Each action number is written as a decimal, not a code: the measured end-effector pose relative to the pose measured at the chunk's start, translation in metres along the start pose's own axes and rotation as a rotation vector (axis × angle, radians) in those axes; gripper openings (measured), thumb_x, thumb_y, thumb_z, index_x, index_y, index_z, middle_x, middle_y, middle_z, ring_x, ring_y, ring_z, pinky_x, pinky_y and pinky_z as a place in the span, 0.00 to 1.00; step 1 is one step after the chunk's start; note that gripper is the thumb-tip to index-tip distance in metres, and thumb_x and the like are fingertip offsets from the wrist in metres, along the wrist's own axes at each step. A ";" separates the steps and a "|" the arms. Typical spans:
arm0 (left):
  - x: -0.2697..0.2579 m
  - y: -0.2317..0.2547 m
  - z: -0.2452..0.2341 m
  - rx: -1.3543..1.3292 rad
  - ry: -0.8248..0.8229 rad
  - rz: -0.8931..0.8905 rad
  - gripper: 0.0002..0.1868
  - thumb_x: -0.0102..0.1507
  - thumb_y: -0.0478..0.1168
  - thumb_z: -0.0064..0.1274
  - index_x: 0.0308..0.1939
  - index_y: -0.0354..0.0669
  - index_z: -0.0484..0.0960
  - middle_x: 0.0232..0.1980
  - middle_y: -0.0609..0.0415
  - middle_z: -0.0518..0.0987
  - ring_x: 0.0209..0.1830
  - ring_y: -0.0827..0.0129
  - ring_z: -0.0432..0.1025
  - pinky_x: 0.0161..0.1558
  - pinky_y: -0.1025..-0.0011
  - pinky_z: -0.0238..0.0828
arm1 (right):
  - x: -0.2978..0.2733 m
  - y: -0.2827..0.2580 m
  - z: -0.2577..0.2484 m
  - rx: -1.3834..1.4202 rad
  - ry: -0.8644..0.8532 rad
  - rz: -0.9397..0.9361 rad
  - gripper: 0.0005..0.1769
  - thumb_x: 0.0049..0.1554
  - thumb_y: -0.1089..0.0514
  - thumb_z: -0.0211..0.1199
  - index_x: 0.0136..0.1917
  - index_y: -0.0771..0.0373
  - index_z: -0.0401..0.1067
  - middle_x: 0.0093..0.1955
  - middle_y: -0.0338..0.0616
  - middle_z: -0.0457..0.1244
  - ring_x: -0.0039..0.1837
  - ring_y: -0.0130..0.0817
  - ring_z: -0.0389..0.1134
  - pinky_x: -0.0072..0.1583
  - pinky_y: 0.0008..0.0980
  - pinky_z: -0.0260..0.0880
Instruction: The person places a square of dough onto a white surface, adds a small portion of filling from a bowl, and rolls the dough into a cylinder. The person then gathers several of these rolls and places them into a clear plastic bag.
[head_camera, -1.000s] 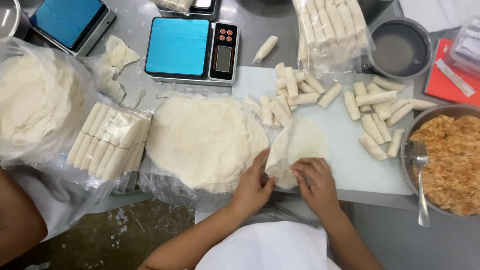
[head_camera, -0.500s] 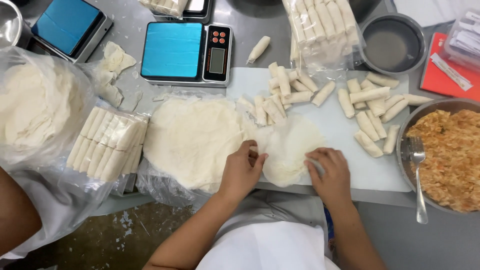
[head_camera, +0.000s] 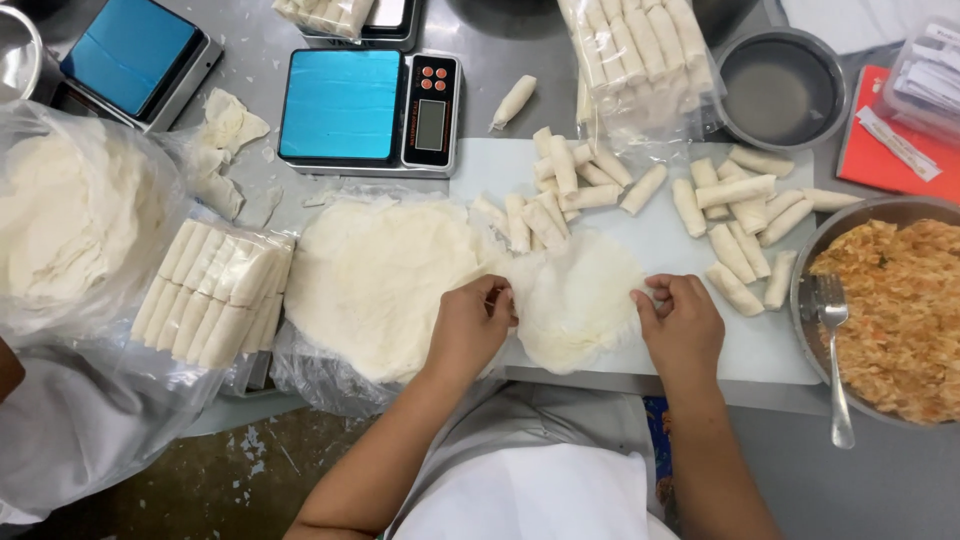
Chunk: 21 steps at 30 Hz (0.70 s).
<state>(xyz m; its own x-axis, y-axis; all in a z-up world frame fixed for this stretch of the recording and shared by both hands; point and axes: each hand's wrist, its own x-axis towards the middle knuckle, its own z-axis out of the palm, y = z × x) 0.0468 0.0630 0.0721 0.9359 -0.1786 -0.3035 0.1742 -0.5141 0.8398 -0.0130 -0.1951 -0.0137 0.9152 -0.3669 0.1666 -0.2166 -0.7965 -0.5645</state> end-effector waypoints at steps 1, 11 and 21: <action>0.002 0.002 -0.002 0.001 -0.001 -0.001 0.13 0.67 0.34 0.48 0.49 0.26 0.83 0.37 0.35 0.84 0.33 0.56 0.82 0.34 0.64 0.80 | 0.002 -0.001 0.000 0.001 -0.001 0.001 0.11 0.55 0.58 0.76 0.47 0.58 0.76 0.42 0.38 0.65 0.43 0.36 0.70 0.47 0.33 0.70; 0.017 0.005 0.003 0.118 0.041 0.189 0.15 0.63 0.30 0.53 0.53 0.29 0.82 0.41 0.34 0.83 0.38 0.47 0.82 0.39 0.57 0.81 | 0.003 0.008 -0.013 0.052 -0.101 0.020 0.13 0.55 0.55 0.76 0.50 0.61 0.76 0.49 0.42 0.64 0.48 0.42 0.70 0.51 0.40 0.71; 0.051 -0.057 -0.059 -0.344 0.484 0.428 0.15 0.71 0.32 0.36 0.58 0.30 0.73 0.46 0.50 0.69 0.47 0.67 0.66 0.50 0.66 0.71 | 0.029 -0.062 0.032 1.288 -0.426 0.052 0.21 0.61 0.60 0.60 0.66 0.63 0.61 0.61 0.48 0.64 0.60 0.35 0.68 0.64 0.37 0.68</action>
<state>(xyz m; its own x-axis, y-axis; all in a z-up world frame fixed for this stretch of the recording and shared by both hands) 0.1026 0.1323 0.0349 0.9603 0.1268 0.2486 -0.2249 -0.1760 0.9584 0.0377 -0.1409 0.0006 0.9998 -0.0197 -0.0060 0.0004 0.3100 -0.9507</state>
